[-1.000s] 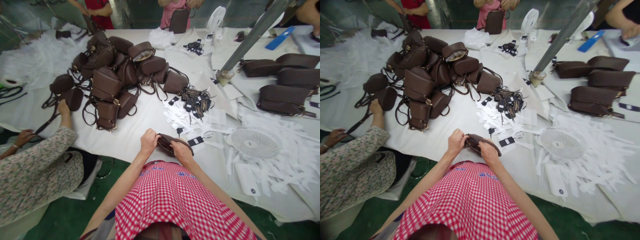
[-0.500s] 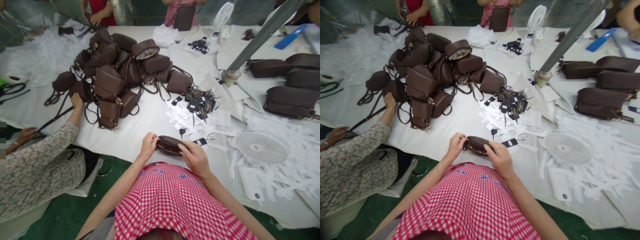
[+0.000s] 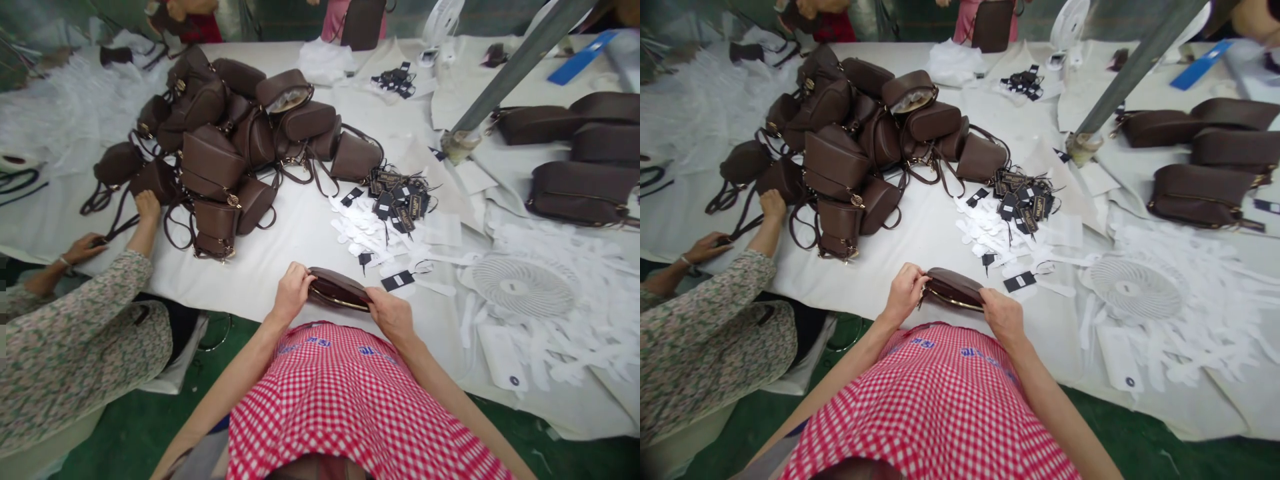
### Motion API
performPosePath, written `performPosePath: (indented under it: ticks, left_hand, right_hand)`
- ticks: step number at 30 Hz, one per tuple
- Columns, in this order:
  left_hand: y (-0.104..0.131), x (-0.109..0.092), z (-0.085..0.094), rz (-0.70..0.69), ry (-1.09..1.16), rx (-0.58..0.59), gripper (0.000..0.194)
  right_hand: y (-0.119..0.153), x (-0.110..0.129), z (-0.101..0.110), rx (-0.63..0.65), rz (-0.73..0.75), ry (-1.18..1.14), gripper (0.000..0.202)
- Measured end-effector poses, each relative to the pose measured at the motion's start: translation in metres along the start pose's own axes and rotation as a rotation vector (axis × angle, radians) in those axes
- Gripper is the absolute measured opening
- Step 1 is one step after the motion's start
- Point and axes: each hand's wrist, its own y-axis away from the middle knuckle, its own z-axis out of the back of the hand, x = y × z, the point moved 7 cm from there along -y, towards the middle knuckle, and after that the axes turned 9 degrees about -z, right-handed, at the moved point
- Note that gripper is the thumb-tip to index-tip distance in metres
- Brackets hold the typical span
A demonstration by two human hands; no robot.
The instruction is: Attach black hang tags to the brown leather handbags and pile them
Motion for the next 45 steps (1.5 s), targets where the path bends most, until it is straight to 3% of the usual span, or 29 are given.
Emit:
performPosePath:
  ticks: [3,5,8,12,19,28,32,36,41,45]
  left_hand:
    - [0.005,0.009,-0.004,0.078,-0.031,0.028,0.018]
    - [0.009,0.013,-0.008,0.121,-0.018,0.040,0.018]
    - [0.011,0.011,-0.012,0.119,0.057,0.033,0.017]
    - [0.017,0.005,-0.011,0.070,0.235,0.016,0.017]
    - [0.032,0.011,-0.012,0.110,0.339,-0.034,0.015]
    - [0.032,0.003,-0.020,0.124,0.321,-0.008,0.015]
    - [0.041,0.019,-0.031,0.261,0.617,0.004,0.004]
    - [0.046,0.038,-0.050,0.401,0.967,0.118,0.029]
    - [0.034,0.048,-0.071,0.297,1.061,0.274,0.027]
    - [0.034,0.051,-0.094,0.345,1.303,0.345,0.025]
  right_hand:
    - [-0.013,0.014,0.000,0.094,0.027,0.111,0.013]
    - [-0.022,0.033,0.001,0.129,0.085,0.115,0.022]
    - [-0.029,0.067,0.003,0.161,0.188,0.040,0.042]
    - [-0.027,0.089,0.009,0.120,0.317,-0.173,0.041]
    - [-0.018,0.077,0.016,-0.015,0.458,-0.363,0.033]
    - [-0.021,0.102,0.012,-0.039,0.529,-0.319,0.036]
    - [-0.015,0.088,0.011,-0.057,0.489,-0.215,0.043]
    - [-0.012,0.073,0.010,-0.058,0.484,-0.191,0.037]
    - [-0.019,0.065,0.014,0.003,0.507,-0.217,0.029]
    - [-0.019,0.061,0.016,0.037,0.432,-0.187,0.028]
